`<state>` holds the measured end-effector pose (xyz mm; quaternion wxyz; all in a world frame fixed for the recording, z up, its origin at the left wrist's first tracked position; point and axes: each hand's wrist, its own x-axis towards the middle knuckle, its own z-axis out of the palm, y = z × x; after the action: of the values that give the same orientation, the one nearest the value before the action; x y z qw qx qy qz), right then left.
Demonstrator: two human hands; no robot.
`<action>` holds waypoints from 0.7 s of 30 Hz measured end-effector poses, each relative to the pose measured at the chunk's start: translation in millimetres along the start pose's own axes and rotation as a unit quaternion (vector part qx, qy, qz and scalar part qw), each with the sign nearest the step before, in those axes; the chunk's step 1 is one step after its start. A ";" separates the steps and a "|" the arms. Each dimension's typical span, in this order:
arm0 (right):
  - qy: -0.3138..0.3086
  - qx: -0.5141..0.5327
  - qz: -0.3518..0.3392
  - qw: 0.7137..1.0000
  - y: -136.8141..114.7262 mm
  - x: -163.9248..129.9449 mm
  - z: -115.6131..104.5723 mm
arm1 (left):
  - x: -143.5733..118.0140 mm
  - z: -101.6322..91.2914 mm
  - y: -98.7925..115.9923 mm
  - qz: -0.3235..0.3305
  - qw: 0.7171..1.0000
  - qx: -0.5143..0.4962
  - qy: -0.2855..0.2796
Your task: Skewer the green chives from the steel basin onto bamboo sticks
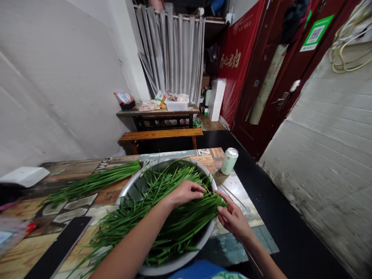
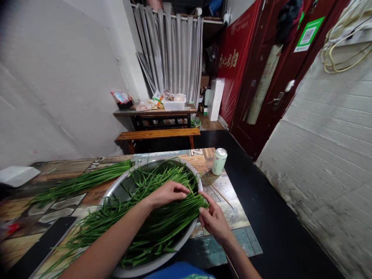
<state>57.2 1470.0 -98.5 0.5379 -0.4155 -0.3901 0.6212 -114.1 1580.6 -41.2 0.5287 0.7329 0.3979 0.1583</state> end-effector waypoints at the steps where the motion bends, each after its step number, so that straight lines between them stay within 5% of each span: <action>1: 0.004 0.000 0.000 1.000 -0.3 -0.1 0.4 | -0.7 0.0 -0.1 0.006 0.999 0.008 -0.030; 9: 0.004 -0.007 -0.027 1.000 12.0 0.2 -7.2 | -1.9 -0.1 -5.3 0.012 0.994 0.104 -0.044; 21: 0.009 -0.012 -0.039 0.999 14.8 -10.0 -10.4 | 8.7 8.1 -14.9 0.000 0.982 0.185 0.048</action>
<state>62.6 1458.7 -115.0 0.5601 -0.4123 -0.4082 0.5913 -109.5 1583.7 -59.5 0.3641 0.8094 0.4456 0.1170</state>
